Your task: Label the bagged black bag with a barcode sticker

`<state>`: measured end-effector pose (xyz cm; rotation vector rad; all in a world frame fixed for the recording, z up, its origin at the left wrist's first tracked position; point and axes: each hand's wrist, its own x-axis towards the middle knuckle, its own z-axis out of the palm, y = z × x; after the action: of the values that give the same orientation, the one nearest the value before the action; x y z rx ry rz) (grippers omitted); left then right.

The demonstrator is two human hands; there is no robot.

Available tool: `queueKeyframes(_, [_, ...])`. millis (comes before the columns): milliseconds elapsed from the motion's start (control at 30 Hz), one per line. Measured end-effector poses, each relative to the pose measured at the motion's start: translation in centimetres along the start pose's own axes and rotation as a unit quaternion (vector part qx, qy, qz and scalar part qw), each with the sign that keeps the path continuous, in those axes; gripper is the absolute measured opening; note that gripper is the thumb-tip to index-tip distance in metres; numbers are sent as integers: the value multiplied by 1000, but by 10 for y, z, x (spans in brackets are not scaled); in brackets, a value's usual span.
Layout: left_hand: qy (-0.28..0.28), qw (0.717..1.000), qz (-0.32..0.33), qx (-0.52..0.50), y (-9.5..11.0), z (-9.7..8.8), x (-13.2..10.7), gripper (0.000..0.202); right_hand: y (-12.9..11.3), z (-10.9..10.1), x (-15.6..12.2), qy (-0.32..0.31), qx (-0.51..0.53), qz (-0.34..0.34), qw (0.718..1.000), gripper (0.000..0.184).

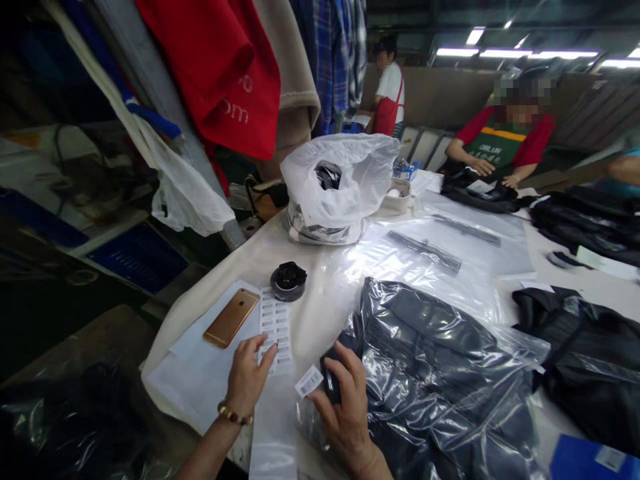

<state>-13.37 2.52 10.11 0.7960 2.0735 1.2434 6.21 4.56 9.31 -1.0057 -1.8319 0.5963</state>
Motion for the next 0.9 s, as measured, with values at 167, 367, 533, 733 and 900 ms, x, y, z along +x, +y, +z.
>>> queueKeyframes(167, [-267,949,-119,-118,60,33,-47,28,7,-40,0,41,-152,-125,980,39])
queueKeyframes(367, [-345,903,-194,-167,79,76,-81,30,19,-69,-11,69,-206,-122,969,36])
queueKeyframes(533, [-348,936,-46,-35,65,109,-86,30,33,-93,-28,29,-221,-93,970,40])
queueKeyframes(733, [-283,902,312,96,86,156,-53,24,60,-145,-10,-180,-188,-43,965,38])
queueKeyframes(900, [-421,834,332,131,127,220,-9,18,101,-170,23,-363,-136,-1,922,55])
